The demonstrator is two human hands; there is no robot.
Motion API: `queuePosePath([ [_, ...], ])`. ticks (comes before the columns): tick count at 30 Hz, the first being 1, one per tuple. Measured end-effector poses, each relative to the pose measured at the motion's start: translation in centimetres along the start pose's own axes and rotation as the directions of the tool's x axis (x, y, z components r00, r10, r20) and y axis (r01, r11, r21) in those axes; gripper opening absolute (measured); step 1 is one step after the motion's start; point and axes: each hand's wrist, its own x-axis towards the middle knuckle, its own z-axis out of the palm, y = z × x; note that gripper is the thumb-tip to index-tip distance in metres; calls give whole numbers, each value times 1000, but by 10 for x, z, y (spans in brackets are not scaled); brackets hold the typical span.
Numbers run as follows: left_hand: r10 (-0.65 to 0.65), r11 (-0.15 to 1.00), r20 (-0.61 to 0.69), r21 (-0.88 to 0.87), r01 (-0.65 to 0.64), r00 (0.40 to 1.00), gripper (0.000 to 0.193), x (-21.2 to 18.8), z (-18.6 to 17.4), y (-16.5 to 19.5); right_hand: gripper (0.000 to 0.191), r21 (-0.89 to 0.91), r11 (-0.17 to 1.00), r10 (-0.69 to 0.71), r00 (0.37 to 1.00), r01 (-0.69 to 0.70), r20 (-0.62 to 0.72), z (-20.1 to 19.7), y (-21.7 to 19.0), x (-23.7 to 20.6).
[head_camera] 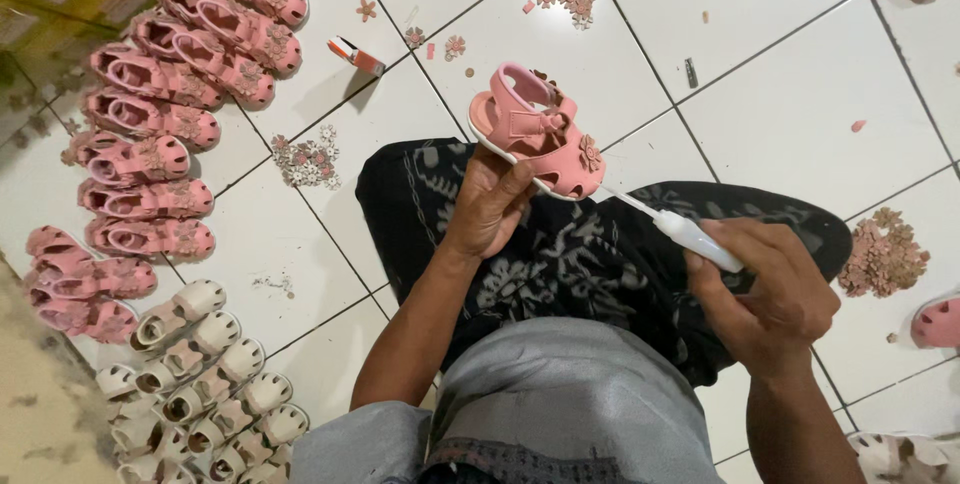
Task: The person sits on the workshop floor and decorates children's sandals one at a time. They hold a pink sandal, squeeze glue from a small bottle onto the toe area, pick up a decorative flower appliqué from the floor, press it onto the glued spot, then set the finished sandal aside with the others.
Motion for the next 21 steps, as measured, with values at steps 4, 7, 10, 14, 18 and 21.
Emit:
queuePosePath([
  [4, 25, 999, 21, -23, -24, 999, 66, -2, -5, 1, 26, -23, 998, -61, 998, 62, 24, 3, -7, 9],
  [7, 26, 999, 13, -23, -26, 1000, 68, -3, -5, 1, 27, -7, 999, -50, 998, 50, 44, 5, -11, 12],
  [10, 12, 1000, 7, -19, -12, 1000, 71, -2, -2, 1, 28, -84, 993, -81, 995, 86, 62, 6, -12, 15],
  [14, 15, 1000, 25, -23, -14, 1000, 73, -2, 1, 3, 27, -92, 992, -81, 995, 87, 63, 9, -13, 18],
  [18, 2, 1000, 4, 2, -2, 1000, 75, -2, 2, 4, 26, -130, 987, -80, 993, 91, 85, 10, -15, 19],
  [21, 14, 1000, 13, -8, -14, 1000, 76, -1, 2, 4, 26, -127, 987, -92, 992, 102, 86, 11, -14, 20],
])
